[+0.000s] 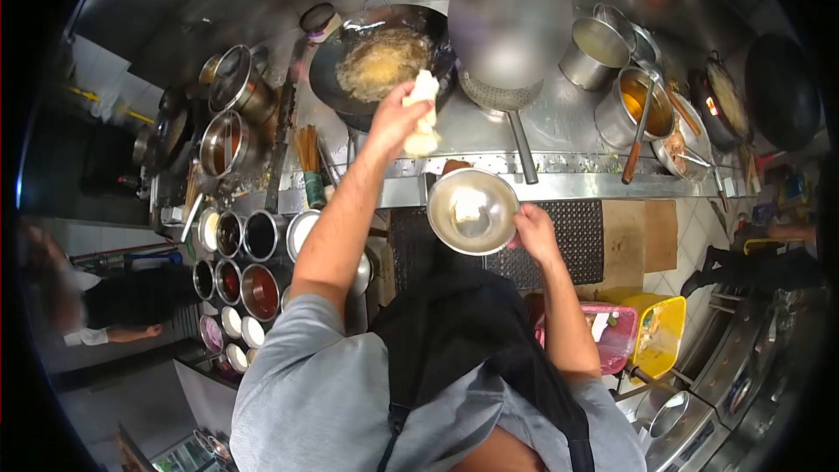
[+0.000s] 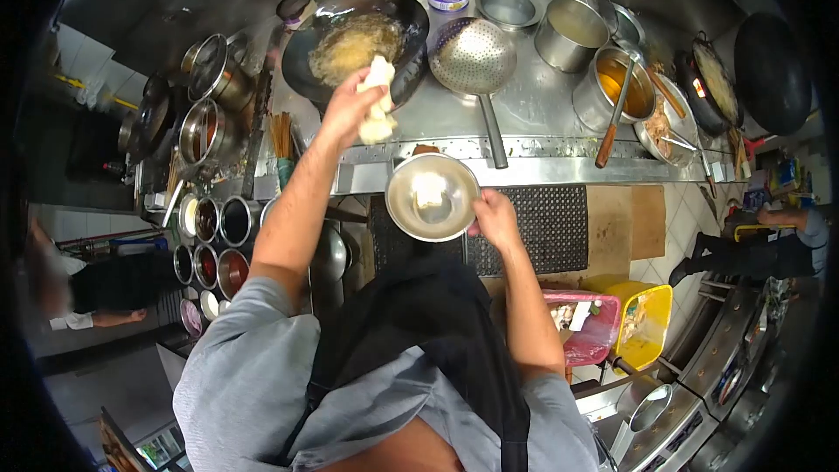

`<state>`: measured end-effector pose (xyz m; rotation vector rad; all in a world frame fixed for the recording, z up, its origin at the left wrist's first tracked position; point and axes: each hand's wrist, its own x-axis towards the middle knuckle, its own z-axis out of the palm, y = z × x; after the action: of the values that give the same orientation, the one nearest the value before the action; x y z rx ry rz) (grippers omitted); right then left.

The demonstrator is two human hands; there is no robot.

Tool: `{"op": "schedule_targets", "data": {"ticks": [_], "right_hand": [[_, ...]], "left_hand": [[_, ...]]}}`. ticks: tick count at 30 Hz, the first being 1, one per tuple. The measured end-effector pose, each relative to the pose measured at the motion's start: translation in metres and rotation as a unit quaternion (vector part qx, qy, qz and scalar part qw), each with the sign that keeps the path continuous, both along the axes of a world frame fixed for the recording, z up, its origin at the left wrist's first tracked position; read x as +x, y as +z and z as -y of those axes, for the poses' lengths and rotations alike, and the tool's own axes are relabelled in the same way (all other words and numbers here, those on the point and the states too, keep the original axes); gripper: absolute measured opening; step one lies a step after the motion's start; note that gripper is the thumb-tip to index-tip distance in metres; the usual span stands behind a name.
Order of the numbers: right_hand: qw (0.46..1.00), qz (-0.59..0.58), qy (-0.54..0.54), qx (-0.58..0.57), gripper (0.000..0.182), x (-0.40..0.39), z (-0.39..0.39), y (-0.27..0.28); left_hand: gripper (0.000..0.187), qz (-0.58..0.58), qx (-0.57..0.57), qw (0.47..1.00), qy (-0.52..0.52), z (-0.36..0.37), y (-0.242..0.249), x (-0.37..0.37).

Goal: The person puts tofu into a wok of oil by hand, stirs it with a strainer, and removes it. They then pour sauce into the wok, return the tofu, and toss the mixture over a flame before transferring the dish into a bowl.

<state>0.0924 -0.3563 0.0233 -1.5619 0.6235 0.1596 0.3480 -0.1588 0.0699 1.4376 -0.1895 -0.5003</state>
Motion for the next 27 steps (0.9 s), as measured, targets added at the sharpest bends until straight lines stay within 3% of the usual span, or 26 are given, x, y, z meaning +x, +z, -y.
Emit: {"op": "schedule_targets", "data": {"ticks": [4, 5, 6, 8, 10, 12, 13, 14, 15, 17, 20, 22, 24, 26, 27], "right_hand": [[0.998, -0.014, -0.054, -0.013, 0.018, -0.025, 0.014, -0.006], [0.996, -0.015, -0.082, -0.006, 0.018, -0.031, 0.016, -0.003], [0.994, -0.017, -0.111, 0.003, 0.018, -0.036, 0.017, -0.002], [0.993, -0.023, -0.120, -0.002, 0.017, -0.051, 0.023, -0.007], [0.991, -0.032, -0.127, -0.007, 0.017, -0.060, 0.023, -0.003], [0.990, -0.015, -0.138, -0.038, 0.017, -0.069, 0.014, 0.013], [0.990, -0.010, -0.139, -0.038, 0.017, -0.074, 0.013, 0.015], [0.988, -0.029, -0.149, -0.014, 0.016, -0.079, 0.011, 0.017], [0.986, -0.049, -0.158, 0.012, 0.015, -0.087, 0.008, 0.018], [0.990, -0.009, -0.142, -0.024, 0.016, -0.095, 0.004, 0.036], [0.984, 0.092, -0.067, -0.135, 0.017, -0.099, 0.010, 0.053], [0.980, 0.097, -0.056, -0.166, 0.018, -0.102, 0.013, 0.053], [0.987, 0.058, -0.065, -0.137, 0.020, -0.106, 0.008, 0.061], [0.988, 0.058, -0.067, -0.130, 0.020, -0.115, 0.004, 0.054], [0.988, 0.059, -0.066, -0.125, 0.020, -0.116, 0.003, 0.050]], "left_hand": [[0.052, 0.106, 0.179, 0.978, 0.015, 0.029, -0.040, 0.112], [0.052, 0.108, 0.178, 0.978, 0.013, 0.037, -0.063, 0.140], [0.058, 0.188, 0.225, 0.954, 0.056, 0.046, -0.092, 0.168], [0.067, 0.305, 0.312, 0.886, 0.155, 0.064, -0.102, 0.211], [0.062, 0.362, 0.281, 0.850, 0.259, 0.078, -0.018, 0.204], [0.046, 0.553, 0.135, 0.726, 0.386, 0.076, 0.079, 0.180], [0.044, 0.588, 0.088, 0.701, 0.394, 0.065, 0.144, 0.146], [0.048, 0.581, 0.057, 0.711, 0.393, 0.057, 0.217, 0.084], [0.038, 0.694, -0.024, 0.618, 0.368, 0.033, 0.270, 0.052], [0.032, 0.790, -0.084, 0.490, 0.359, -0.011, 0.345, -0.026], [0.022, 0.856, -0.110, 0.389, 0.321, -0.055, 0.411, -0.120], [0.017, 0.867, -0.121, 0.399, 0.273, -0.070, 0.417, -0.171], [0.012, 0.847, -0.129, 0.461, 0.228, -0.072, 0.392, -0.216], [0.011, 0.748, -0.099, 0.623, 0.203, -0.053, 0.309, -0.245], [0.015, 0.629, 0.143, 0.725, 0.242, -0.031, 0.282, -0.291]]}}
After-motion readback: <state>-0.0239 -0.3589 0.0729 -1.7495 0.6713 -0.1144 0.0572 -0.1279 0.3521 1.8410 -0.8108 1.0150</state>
